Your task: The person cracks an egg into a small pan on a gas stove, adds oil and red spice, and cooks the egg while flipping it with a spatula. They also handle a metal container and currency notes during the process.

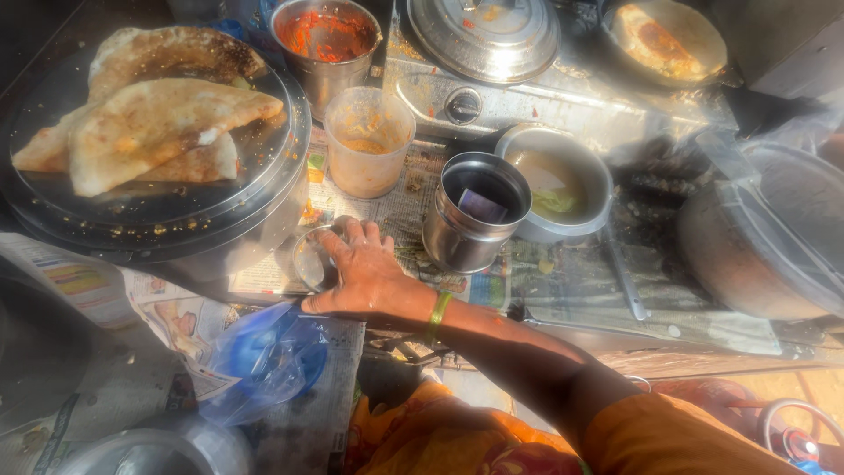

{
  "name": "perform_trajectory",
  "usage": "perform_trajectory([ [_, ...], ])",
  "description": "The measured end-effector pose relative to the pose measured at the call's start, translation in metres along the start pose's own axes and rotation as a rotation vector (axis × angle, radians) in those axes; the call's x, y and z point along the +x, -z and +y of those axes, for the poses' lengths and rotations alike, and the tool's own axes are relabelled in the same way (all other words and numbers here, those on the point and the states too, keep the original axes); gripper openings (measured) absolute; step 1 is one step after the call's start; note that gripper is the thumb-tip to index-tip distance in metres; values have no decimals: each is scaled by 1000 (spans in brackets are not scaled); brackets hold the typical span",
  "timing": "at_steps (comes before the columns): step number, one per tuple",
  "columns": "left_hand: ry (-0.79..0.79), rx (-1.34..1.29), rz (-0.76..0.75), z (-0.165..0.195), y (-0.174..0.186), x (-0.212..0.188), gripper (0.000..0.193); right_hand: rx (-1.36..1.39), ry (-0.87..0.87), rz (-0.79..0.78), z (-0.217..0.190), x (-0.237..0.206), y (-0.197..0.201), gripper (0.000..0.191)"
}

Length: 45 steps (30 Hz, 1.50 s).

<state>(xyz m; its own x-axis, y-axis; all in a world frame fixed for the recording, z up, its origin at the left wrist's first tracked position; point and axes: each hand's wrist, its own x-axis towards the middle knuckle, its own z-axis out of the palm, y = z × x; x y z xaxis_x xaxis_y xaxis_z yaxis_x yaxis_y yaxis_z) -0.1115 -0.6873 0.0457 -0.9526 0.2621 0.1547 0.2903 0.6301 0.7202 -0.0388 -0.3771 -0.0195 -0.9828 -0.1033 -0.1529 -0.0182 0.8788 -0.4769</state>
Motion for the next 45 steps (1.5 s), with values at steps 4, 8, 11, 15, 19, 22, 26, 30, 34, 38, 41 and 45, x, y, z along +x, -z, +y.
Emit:
perform_trajectory([
  [4, -1, 4, 4, -5, 0, 0, 54, -96, 167, 182, 0, -70, 54, 107],
  [8, -27, 7, 10, -15, 7, -10, 57, -176, -169, 393, 38, -89, 123, 117],
  [11, -27, 10, 12, -17, 19, -27, 60, -257, -346, 261, 70, -72, 143, 114],
  [15, -5, 15, 9, -12, 16, -25, 63, -390, -426, 52, 100, -43, 138, 112],
  [19, 27, 24, 5, -15, 29, -23, 67, -365, -423, -28, 116, -31, 130, 119],
  [22, 21, 36, -19, -13, 39, -24, 69, -385, -385, 81, 123, -33, 121, 115],
  [26, -114, 45, -321, 26, 15, -17, 73, -351, -306, 321, 126, -37, 111, 102],
  [30, -263, 161, -758, 105, -58, -13, 76, -161, -336, 304, 104, -34, 121, 105],
  [34, -370, 153, -526, 171, -70, 0, 68, -96, -155, 439, 43, -24, 126, 102],
  [38, -451, 76, -286, 220, -80, 24, 58, -181, -6, 361, -13, -1, 95, 85],
  [41, -780, -66, -46, 241, -106, 31, 76, -85, 229, 509, 4, -7, 79, 87],
  [45, -575, -37, -254, 246, -132, 38, 81, -47, 219, 541, 76, -56, 100, 72],
])
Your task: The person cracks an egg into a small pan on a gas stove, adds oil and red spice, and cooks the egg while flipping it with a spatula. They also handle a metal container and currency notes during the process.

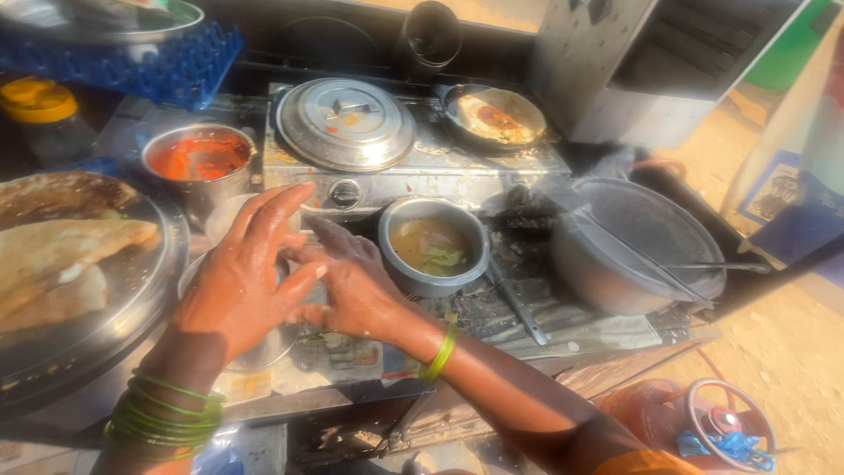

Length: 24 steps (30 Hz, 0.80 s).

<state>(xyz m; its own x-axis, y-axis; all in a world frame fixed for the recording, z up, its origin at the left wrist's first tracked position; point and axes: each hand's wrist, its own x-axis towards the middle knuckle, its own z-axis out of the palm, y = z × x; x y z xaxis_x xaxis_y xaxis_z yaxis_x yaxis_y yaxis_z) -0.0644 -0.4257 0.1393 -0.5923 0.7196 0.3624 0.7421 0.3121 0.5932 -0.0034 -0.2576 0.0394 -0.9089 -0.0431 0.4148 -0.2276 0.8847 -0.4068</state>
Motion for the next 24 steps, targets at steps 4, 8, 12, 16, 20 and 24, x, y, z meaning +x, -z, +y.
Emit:
perform_trajectory([
  [4, -71, 55, 14, -8, -12, 13, 63, -487, -509, 136, 98, -116, 132, 58],
  [8, -66, 221, -43, -3, -25, 49, 46, -759, -1039, 84, 191, -227, 233, 53],
  [12, -166, 126, -75, 22, -57, 102, 41, -462, -1105, -77, 257, -281, 260, 39],
  [16, -302, -29, -175, 46, -94, 169, 40, -104, -996, 78, 285, -294, 265, 39],
  [20, -333, 58, -243, 63, -145, 236, 34, -109, -1009, 94, 294, -271, 306, 46],
  [24, -235, -82, -239, 78, -222, 312, 34, -568, -583, -1, 317, -192, 365, 40],
])
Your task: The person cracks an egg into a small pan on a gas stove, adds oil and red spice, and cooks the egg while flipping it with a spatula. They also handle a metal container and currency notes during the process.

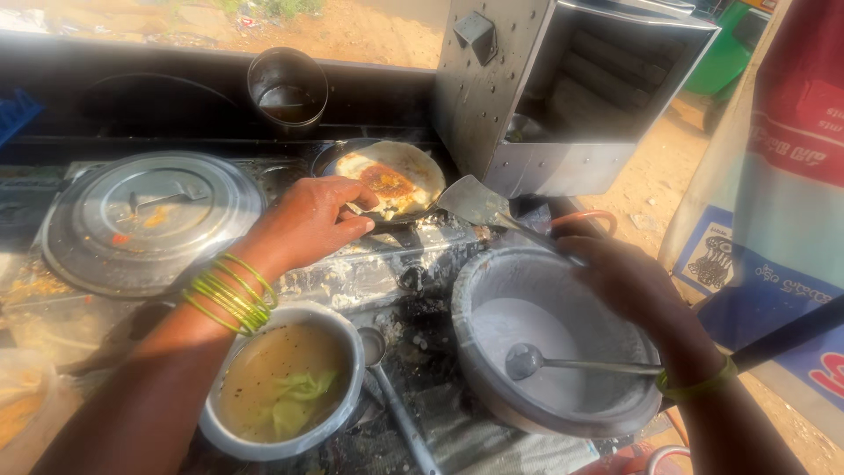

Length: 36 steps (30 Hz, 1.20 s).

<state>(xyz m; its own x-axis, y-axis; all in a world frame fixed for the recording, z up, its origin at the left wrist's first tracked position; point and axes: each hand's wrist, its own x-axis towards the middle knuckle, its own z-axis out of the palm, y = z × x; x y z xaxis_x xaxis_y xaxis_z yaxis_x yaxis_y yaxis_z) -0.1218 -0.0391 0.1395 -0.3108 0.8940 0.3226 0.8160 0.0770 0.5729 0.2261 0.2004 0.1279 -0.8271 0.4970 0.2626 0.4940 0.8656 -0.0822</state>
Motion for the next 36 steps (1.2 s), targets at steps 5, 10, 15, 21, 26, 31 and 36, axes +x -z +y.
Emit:
perform_trajectory([
  [5, 148, 37, 113, -27, -70, 95, 38, -263, -239, -451, -4, 111, 35, 31],
  [10, 348, 80, 25, -65, -105, 139, 44, -451, -189, -516, -21, 148, 39, 31],
  [15, 255, 242, -104, -96, -120, 161, 43, -408, -335, -491, -45, 160, 52, 34],
  [21, 282, 247, 4, -97, -139, 181, 34, -543, -145, -546, -43, 168, 50, 39],
  [26, 319, 150, 132, -96, -119, 175, 41, -347, -132, -470, -18, 166, 32, 32],
  [31, 367, 110, 198, -94, -91, 142, 38, -98, -178, -439, 3, 163, 8, 40],
  [36, 375, 124, 270, -90, -68, 108, 36, -94, -154, -508, 18, 160, -5, 42],
])
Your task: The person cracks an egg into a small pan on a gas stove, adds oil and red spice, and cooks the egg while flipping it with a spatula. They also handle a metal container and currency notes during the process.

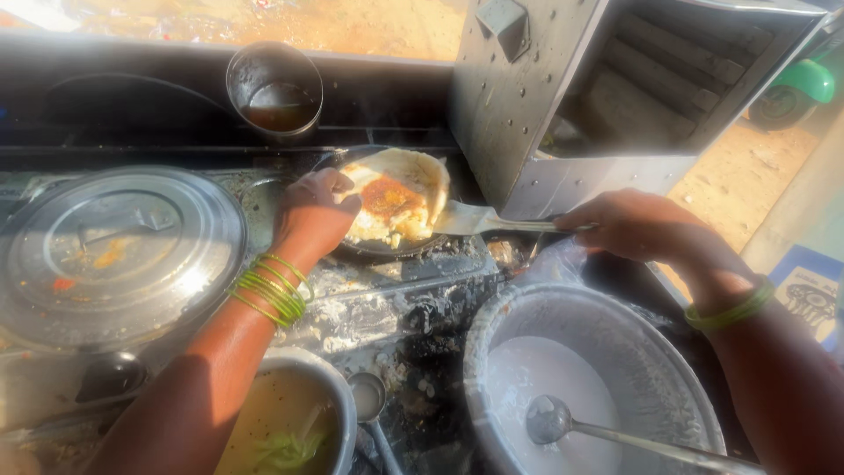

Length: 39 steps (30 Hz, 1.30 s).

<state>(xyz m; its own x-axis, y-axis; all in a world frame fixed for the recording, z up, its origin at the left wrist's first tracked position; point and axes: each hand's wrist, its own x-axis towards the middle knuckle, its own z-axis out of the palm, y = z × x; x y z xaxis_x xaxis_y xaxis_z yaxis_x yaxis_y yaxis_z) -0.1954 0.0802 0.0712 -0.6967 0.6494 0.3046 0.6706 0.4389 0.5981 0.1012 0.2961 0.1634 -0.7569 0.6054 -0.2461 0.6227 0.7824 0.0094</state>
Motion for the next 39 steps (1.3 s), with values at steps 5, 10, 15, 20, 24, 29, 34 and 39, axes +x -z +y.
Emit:
perform_trajectory([
  [5, 64, -70, -71, 4, 5, -6, 38, 216, 0, 80, -4, 10, -20, 41],
  [10, 130, -27, -88, -1, 20, -3, 39, 156, 68, -16, 3, 5, -20, 40],
  [15, 87, 17, -211, 24, -2, -6, 39, 138, -109, -4, -33, 4, -23, 41],
  [20, -21, 173, -222, 24, -12, -1, 38, -3, -130, -1, -49, -39, 0, 37],
  [24, -132, 234, -278, 31, -47, 15, 32, 124, -295, 48, -64, -46, 10, 36],
  [29, -177, 155, -320, 49, -91, 57, 46, -175, -151, 56, -75, -29, 12, 43],
  [34, -57, 206, -465, 70, -93, 81, 57, -189, -158, 111, -73, -33, 18, 43],
  [39, 113, 132, -393, 78, -85, 87, 45, -173, -189, 100, -81, -37, 23, 44],
])
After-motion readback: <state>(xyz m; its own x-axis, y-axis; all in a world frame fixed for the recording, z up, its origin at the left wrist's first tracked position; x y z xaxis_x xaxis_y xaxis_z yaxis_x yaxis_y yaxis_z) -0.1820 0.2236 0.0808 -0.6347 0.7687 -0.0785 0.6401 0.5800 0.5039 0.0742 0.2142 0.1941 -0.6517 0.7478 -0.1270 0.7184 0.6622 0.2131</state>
